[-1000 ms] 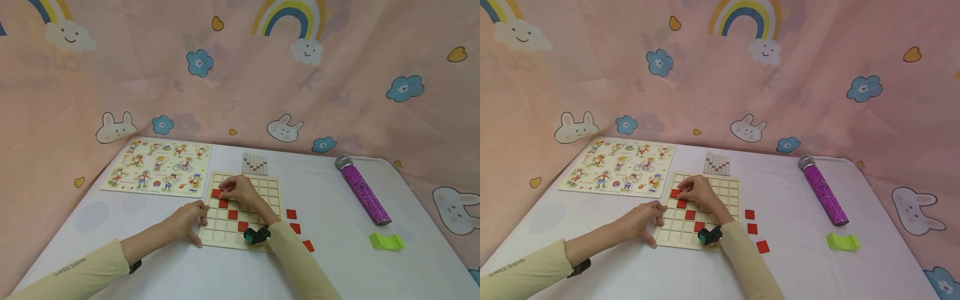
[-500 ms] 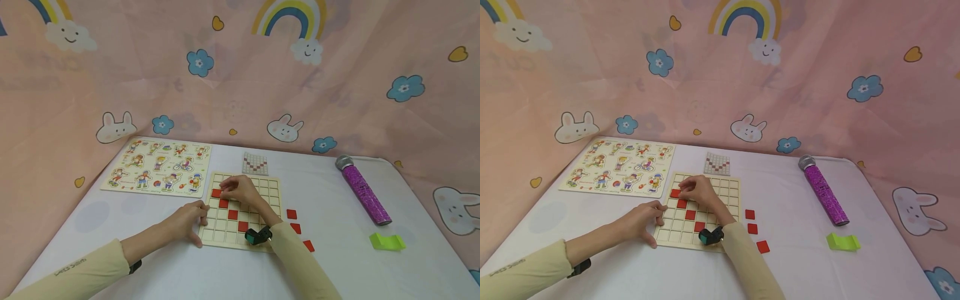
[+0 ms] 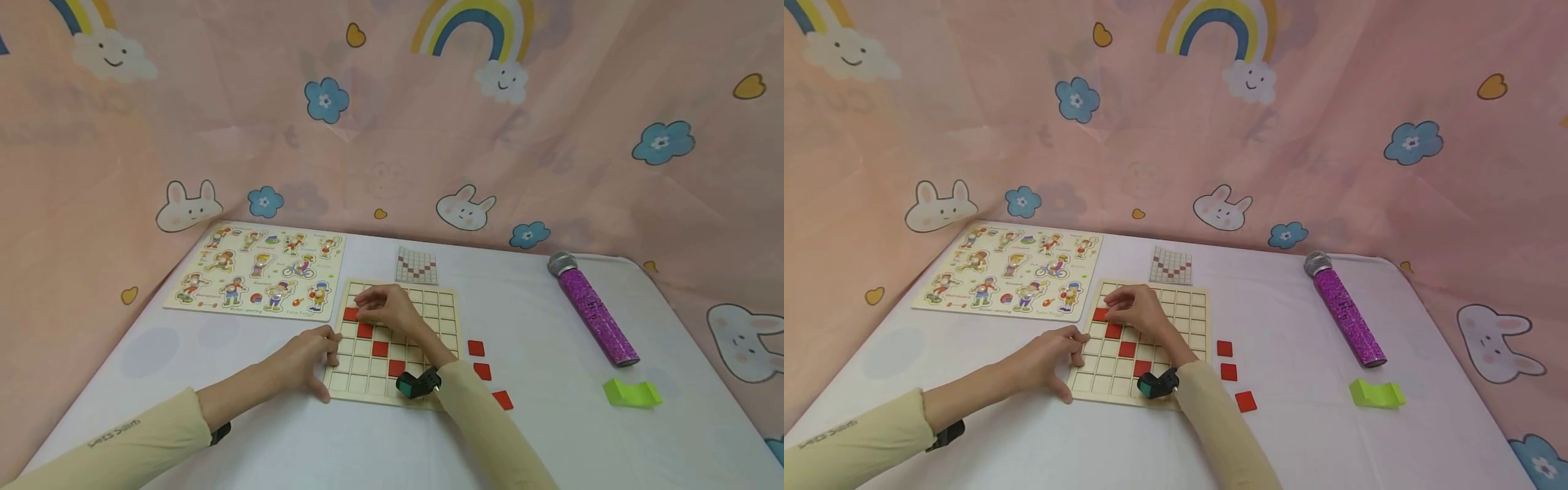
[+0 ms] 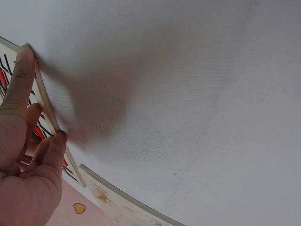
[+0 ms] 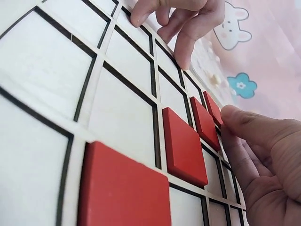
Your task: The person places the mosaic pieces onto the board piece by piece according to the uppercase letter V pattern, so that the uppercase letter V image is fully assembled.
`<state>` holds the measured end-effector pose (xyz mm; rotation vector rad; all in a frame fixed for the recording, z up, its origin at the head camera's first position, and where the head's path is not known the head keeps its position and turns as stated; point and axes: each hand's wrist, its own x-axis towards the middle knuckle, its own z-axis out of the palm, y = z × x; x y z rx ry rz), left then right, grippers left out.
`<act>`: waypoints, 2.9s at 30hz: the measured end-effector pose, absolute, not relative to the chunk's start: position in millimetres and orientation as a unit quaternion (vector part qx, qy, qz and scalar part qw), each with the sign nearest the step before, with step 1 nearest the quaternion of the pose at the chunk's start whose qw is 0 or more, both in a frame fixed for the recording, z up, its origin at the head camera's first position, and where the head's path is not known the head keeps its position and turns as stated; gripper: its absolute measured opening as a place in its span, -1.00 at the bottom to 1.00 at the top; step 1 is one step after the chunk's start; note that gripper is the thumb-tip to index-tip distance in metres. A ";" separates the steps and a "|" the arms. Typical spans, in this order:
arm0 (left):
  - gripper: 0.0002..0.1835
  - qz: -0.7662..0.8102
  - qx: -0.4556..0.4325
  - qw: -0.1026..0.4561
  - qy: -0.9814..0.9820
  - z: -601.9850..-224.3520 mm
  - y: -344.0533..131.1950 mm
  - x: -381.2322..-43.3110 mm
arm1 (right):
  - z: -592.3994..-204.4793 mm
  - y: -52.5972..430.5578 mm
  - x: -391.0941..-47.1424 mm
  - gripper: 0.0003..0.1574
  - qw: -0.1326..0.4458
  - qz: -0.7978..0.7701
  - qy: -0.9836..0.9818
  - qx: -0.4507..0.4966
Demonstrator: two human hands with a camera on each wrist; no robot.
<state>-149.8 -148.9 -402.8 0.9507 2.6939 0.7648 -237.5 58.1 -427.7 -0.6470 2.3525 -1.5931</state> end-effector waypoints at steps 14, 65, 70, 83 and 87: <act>-0.54 0.245 0.316 0.094 0.912 -401.9 -145.9 -149.6 | -423.2 70.3 -234.4 -0.68 0.105 -0.554 0.802 -0.197; -0.55 0.243 0.313 0.088 0.914 -401.6 -144.5 -146.3 | -421.5 233.4 -204.3 -0.55 0.078 -0.496 0.862 -0.073; -0.55 0.243 0.312 0.092 0.914 -402.3 -144.4 -146.5 | -423.7 240.6 -195.1 -0.51 0.090 -0.482 0.868 -0.075; -0.55 0.246 0.312 0.091 0.913 -403.3 -144.6 -147.3 | -426.2 257.0 -176.4 -0.54 0.112 -0.455 0.876 -0.113; -0.55 0.249 0.315 0.088 0.912 -405.7 -144.9 -147.6 | -428.4 259.1 -174.9 -0.56 0.116 -0.450 0.878 -0.120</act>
